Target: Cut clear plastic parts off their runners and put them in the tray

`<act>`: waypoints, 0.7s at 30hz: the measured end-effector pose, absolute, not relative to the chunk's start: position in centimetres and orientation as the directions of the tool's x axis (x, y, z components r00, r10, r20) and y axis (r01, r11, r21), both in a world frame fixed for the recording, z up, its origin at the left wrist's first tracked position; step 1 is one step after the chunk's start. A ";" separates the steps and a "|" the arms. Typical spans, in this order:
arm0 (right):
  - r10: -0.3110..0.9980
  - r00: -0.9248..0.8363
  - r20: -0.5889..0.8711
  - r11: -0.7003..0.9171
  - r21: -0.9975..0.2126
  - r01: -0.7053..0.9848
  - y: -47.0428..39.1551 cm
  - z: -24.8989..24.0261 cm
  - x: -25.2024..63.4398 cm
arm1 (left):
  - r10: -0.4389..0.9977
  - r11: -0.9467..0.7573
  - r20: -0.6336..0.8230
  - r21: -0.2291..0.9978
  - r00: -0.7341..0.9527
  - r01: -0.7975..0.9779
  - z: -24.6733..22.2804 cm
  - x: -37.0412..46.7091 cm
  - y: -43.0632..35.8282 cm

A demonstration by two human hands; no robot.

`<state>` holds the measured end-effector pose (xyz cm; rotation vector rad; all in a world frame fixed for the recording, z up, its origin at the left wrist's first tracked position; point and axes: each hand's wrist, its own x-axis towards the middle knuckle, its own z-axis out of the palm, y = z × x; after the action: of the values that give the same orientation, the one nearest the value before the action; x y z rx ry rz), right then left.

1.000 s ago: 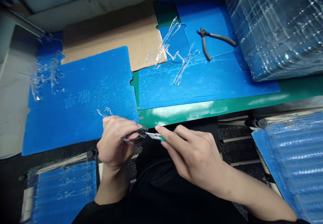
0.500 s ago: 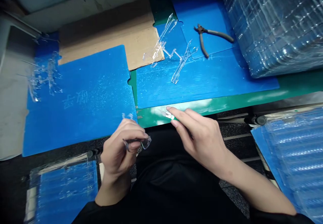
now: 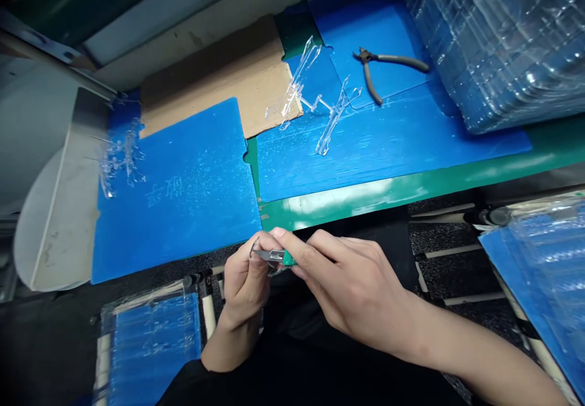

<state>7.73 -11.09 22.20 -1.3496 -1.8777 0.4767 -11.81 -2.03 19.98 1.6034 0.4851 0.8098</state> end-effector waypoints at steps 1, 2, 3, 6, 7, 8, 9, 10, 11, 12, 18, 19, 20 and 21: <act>0.921 -0.152 0.358 0.369 -0.679 0.635 -11.2 22.2 7.8 | 0.701 -0.209 0.240 0.970 0.671 -0.127 20.1 -11.8 -2.1; 0.922 -0.152 0.355 0.367 -0.682 0.633 -11.3 22.3 7.8 | 0.699 -0.218 0.245 0.968 0.672 -0.126 20.2 -11.7 -2.1; 0.923 -0.151 0.353 0.366 -0.685 0.630 -11.4 22.3 7.8 | 0.698 -0.226 0.250 0.966 0.672 -0.124 20.2 -11.7 -2.1; 0.919 -0.149 0.364 0.373 -0.690 0.621 -11.7 22.6 8.0 | 0.696 -0.244 0.263 0.962 0.668 -0.123 20.2 -11.6 -2.3; 0.919 -0.149 0.365 0.375 -0.691 0.618 -11.7 22.7 8.0 | 0.695 -0.251 0.266 0.960 0.668 -0.122 20.2 -11.6 -2.3; 0.920 -0.147 0.362 0.372 -0.693 0.618 -11.8 22.8 8.1 | 0.694 -0.256 0.269 0.959 0.668 -0.120 20.1 -11.6 -2.3; 0.923 -0.146 0.356 0.366 -0.695 0.619 -11.9 22.9 8.1 | 0.694 -0.258 0.268 0.959 0.669 -0.117 20.1 -11.6 -2.3; 0.926 -0.143 0.349 0.358 -0.698 0.621 -11.9 23.0 8.1 | 0.693 -0.258 0.265 0.959 0.671 -0.113 20.1 -11.6 -2.4; 0.931 -0.136 0.339 0.346 -0.701 0.623 -12.0 23.0 8.0 | 0.692 -0.259 0.264 0.960 0.672 -0.110 20.1 -11.6 -2.4; 0.935 -0.127 0.330 0.334 -0.705 0.625 -12.1 23.1 8.0 | 0.692 -0.259 0.263 0.960 0.673 -0.109 20.1 -11.6 -2.4; 0.944 -0.054 0.326 0.281 -0.705 0.651 -12.5 23.1 7.0 | 0.693 -0.270 0.260 0.958 0.673 -0.092 20.0 -11.7 -2.4; 0.946 -0.044 0.321 0.269 -0.704 0.657 -12.5 23.1 6.9 | 0.694 -0.275 0.259 0.958 0.672 -0.085 20.0 -11.7 -2.4; 0.948 -0.033 0.316 0.257 -0.704 0.663 -12.5 23.1 6.7 | 0.694 -0.278 0.259 0.957 0.671 -0.082 20.0 -11.7 -2.3; 0.950 -0.023 0.311 0.247 -0.704 0.666 -12.5 23.0 6.6 | 0.694 -0.278 0.257 0.957 0.672 -0.080 20.0 -11.8 -2.3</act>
<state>6.58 -12.49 23.04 -1.4915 -1.7617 0.4742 -11.76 -2.32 19.97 1.6984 0.5017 0.8113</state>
